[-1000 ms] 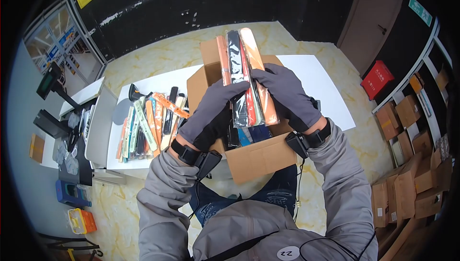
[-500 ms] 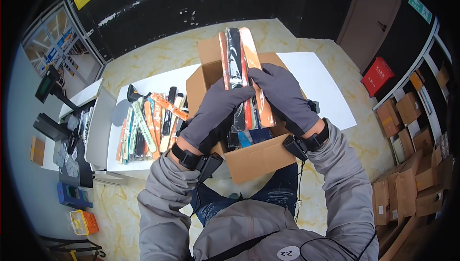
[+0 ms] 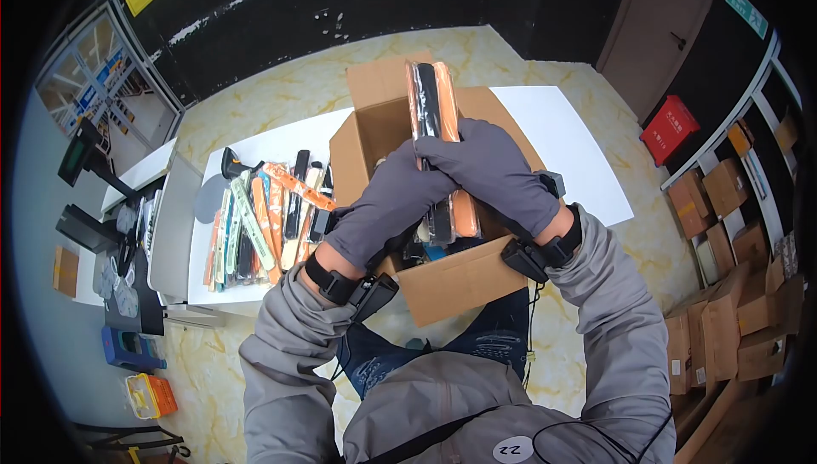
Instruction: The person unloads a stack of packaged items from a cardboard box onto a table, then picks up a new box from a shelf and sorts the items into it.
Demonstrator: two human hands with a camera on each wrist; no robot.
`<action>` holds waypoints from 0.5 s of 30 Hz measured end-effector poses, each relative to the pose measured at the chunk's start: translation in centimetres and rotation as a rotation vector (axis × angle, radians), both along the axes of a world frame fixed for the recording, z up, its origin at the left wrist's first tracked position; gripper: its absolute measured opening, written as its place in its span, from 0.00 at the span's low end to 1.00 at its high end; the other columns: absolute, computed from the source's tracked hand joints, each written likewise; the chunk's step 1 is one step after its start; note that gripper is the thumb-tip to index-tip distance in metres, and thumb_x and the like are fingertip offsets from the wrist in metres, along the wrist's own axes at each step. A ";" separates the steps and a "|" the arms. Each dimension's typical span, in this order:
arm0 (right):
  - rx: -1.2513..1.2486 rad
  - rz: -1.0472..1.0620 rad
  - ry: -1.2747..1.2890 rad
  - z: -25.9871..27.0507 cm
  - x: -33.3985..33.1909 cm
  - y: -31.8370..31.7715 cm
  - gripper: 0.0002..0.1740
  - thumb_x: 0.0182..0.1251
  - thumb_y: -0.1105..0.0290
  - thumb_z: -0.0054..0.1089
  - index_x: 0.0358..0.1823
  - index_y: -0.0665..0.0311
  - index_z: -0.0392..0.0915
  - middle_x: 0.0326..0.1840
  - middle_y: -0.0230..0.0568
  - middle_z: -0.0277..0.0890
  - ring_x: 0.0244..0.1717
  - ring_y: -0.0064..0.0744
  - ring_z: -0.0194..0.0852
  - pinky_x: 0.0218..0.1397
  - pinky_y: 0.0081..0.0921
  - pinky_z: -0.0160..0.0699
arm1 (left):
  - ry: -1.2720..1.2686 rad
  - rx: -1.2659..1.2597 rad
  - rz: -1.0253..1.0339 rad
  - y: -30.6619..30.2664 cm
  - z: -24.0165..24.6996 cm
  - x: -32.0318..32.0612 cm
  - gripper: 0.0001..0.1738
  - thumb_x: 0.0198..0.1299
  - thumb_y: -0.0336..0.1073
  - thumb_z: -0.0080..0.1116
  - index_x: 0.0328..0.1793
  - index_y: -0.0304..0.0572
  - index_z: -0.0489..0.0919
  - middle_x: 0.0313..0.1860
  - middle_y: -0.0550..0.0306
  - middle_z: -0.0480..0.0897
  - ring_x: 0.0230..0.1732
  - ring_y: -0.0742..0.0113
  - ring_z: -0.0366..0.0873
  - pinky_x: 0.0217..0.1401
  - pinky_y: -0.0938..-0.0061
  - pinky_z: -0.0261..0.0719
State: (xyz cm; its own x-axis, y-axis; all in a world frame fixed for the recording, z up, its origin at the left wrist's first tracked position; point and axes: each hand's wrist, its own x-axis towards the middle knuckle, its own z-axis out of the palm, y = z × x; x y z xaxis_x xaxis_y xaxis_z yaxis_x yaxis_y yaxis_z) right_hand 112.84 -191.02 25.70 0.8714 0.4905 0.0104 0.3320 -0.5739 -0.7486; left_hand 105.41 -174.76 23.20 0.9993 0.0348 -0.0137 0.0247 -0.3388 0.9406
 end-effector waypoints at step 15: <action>0.627 0.008 0.421 -1.1 2.2 -4.6 0.22 0.83 0.57 0.66 0.56 0.72 0.85 0.44 0.40 0.89 0.40 0.26 0.87 0.46 0.24 0.84 | -0.042 -0.570 0.035 -1.4 -1.6 1.5 0.29 0.72 0.45 0.76 0.68 0.30 0.83 0.54 0.52 0.92 0.51 0.69 0.90 0.56 0.71 0.90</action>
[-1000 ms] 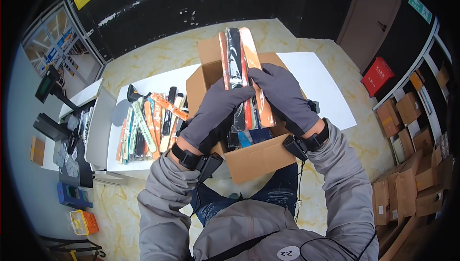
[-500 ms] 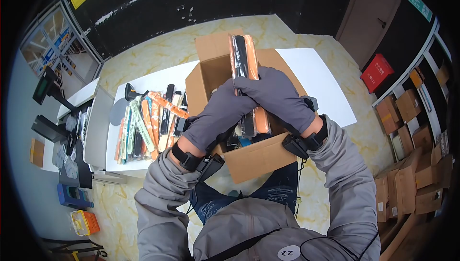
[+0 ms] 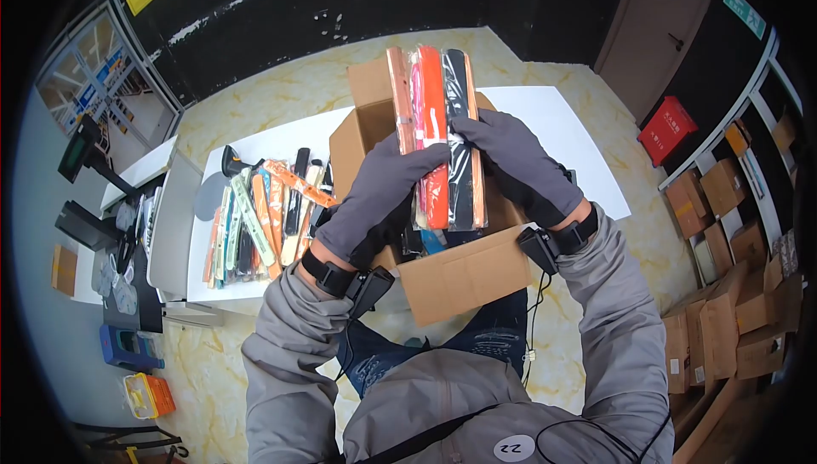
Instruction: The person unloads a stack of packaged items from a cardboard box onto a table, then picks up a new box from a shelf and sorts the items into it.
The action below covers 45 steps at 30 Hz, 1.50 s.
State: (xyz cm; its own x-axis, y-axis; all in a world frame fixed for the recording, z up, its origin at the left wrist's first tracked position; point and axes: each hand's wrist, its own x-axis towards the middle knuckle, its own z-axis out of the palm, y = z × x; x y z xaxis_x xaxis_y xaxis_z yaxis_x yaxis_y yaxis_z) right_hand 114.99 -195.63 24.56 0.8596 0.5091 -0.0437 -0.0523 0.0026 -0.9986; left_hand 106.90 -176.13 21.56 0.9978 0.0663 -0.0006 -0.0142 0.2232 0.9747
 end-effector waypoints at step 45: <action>-0.214 0.050 -0.286 1.3 -1.1 -0.4 0.28 0.78 0.53 0.73 0.62 0.74 0.86 0.48 0.42 0.89 0.45 0.26 0.86 0.53 0.25 0.86 | -0.108 0.078 0.009 -1.5 -0.7 0.0 0.25 0.74 0.42 0.73 0.67 0.30 0.83 0.54 0.52 0.91 0.51 0.68 0.90 0.58 0.72 0.88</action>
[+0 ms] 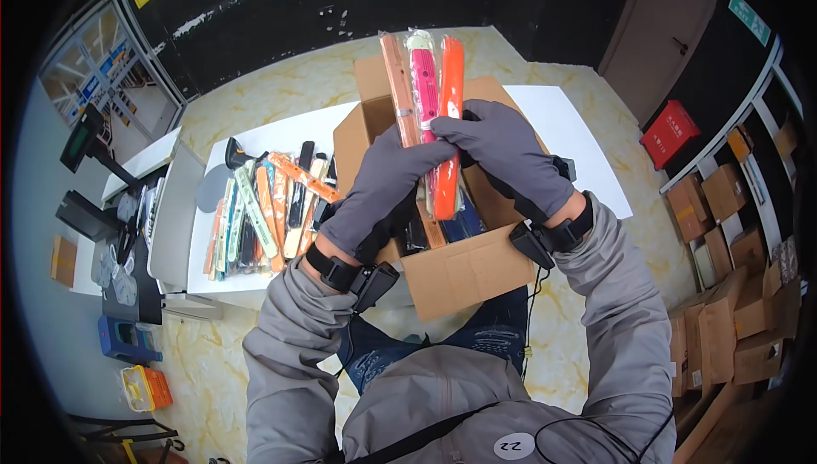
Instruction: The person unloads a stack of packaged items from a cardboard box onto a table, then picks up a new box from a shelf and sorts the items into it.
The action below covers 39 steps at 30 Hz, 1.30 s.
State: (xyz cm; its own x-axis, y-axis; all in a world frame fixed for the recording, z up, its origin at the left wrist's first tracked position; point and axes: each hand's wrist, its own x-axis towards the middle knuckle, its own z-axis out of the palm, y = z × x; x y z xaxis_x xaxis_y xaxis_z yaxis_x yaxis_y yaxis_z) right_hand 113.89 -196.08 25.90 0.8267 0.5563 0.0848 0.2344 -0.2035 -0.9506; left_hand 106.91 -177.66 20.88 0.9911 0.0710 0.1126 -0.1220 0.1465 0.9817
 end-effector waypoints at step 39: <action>-0.028 -0.075 0.057 1.8 -1.7 -0.6 0.27 0.82 0.51 0.70 0.60 0.73 0.88 0.45 0.38 0.87 0.45 0.23 0.82 0.52 0.23 0.83 | 0.036 -0.280 0.064 -0.6 0.8 -0.4 0.31 0.71 0.42 0.79 0.71 0.29 0.82 0.56 0.51 0.90 0.50 0.67 0.91 0.52 0.72 0.91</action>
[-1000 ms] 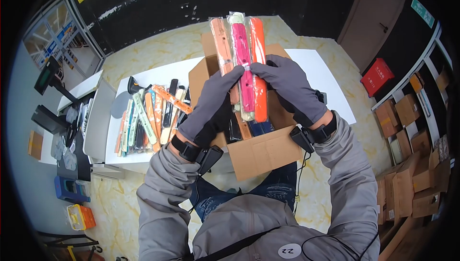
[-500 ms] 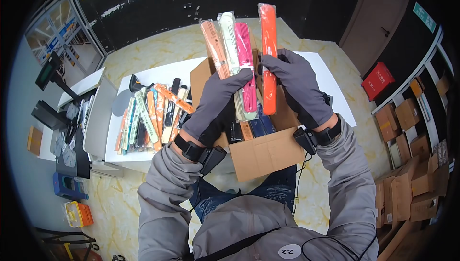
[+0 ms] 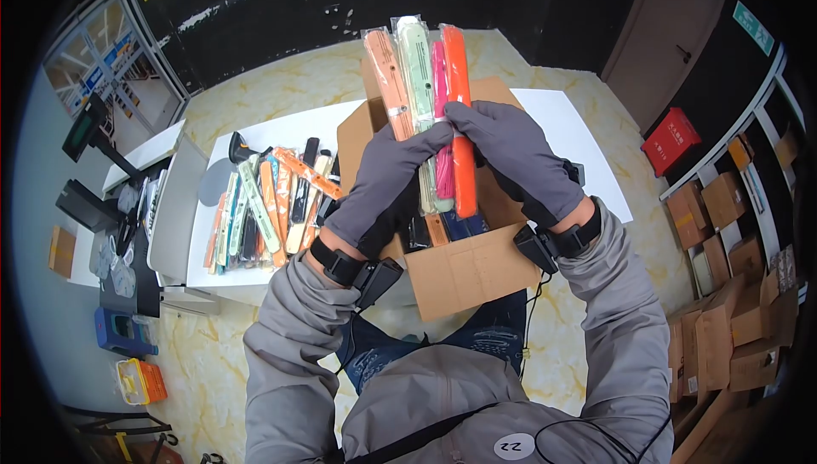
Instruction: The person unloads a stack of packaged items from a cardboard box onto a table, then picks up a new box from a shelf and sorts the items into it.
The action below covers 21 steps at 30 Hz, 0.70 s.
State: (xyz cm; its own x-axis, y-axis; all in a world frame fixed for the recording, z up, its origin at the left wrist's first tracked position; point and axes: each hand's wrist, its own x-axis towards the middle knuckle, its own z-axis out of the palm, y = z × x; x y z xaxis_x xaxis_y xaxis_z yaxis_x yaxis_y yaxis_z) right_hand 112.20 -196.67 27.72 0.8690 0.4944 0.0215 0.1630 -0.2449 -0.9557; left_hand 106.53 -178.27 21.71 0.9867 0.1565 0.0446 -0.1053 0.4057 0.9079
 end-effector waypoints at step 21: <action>-0.681 0.171 -0.587 -0.3 1.1 -0.4 0.30 0.82 0.46 0.58 0.51 0.73 0.88 0.42 0.54 0.88 0.41 0.42 0.89 0.52 0.32 0.85 | -0.161 -0.423 0.147 0.1 -1.2 1.1 0.26 0.83 0.43 0.62 0.74 0.26 0.77 0.61 0.39 0.89 0.53 0.51 0.92 0.58 0.58 0.95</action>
State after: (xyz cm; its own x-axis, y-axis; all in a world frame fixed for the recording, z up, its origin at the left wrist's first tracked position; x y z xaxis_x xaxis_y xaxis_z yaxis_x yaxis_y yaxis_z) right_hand 113.26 -197.10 27.40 0.7245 0.6830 0.0932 0.6628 -0.6532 -0.3660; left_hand 107.68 -178.22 20.51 0.9386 0.3309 0.0972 -0.3148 0.7069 0.6334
